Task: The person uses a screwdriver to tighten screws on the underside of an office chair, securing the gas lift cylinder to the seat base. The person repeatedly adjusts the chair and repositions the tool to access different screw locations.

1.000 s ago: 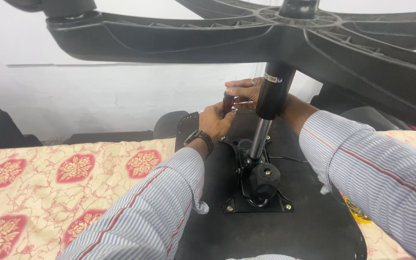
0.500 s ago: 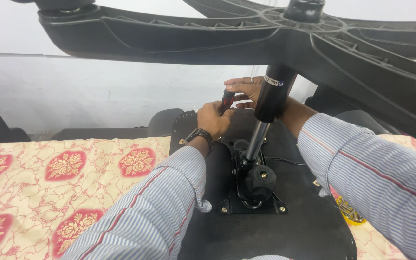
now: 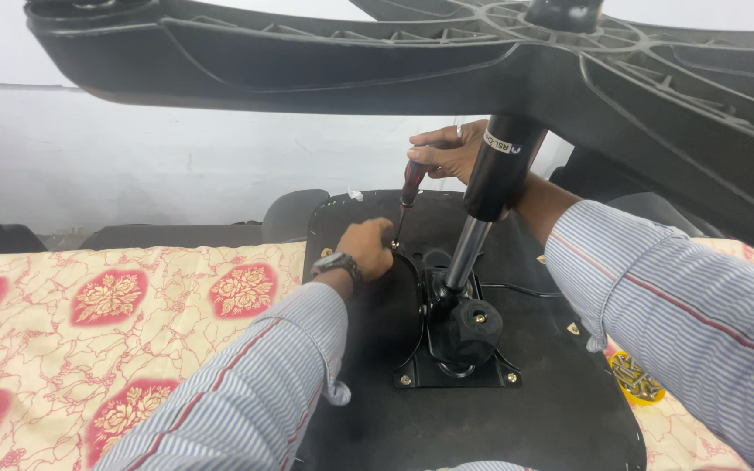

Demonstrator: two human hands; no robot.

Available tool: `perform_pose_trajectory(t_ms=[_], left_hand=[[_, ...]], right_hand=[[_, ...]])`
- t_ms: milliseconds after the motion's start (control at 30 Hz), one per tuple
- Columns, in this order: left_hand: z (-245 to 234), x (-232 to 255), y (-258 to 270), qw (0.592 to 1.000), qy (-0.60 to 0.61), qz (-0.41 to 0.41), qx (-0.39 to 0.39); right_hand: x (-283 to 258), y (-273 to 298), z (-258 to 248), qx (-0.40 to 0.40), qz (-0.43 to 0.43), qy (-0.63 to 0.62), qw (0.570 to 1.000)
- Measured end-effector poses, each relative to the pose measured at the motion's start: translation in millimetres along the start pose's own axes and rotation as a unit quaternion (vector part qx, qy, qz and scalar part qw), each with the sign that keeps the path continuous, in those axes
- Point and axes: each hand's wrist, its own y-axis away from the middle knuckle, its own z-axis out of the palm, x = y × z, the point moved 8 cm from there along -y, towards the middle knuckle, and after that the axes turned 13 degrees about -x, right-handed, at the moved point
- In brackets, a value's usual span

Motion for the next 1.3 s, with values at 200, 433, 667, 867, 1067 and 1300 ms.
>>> perform_pose_trajectory(t_ms=[200,433,667,867,1067,1300], left_hand=[[57,-6,8,0.99,-0.135,0.034,-0.022],[69,-18,7,0.99,-0.131,0.04,-0.015],[56,-7,21,0.991,-0.124,0.032,-0.022],[53,5,26,0.986,-0.151,-0.006,-0.073],[47,6,26,0.982,-0.153,-0.011,-0.109],[47,8,24,0.981,-0.155,-0.009,-0.114]], right_hand=[[-4,4,1,0.0,-0.02,0.054,0.998],[4,0,0,0.002,0.003,0.089,0.996],[3,-3,-6,0.032,-0.046,0.171,0.984],[0,2,-2,0.064,-0.058,0.217,0.972],[-2,5,19,0.044,-0.119,0.262,0.957],[35,-12,-2,0.085,-0.032,0.118,0.989]])
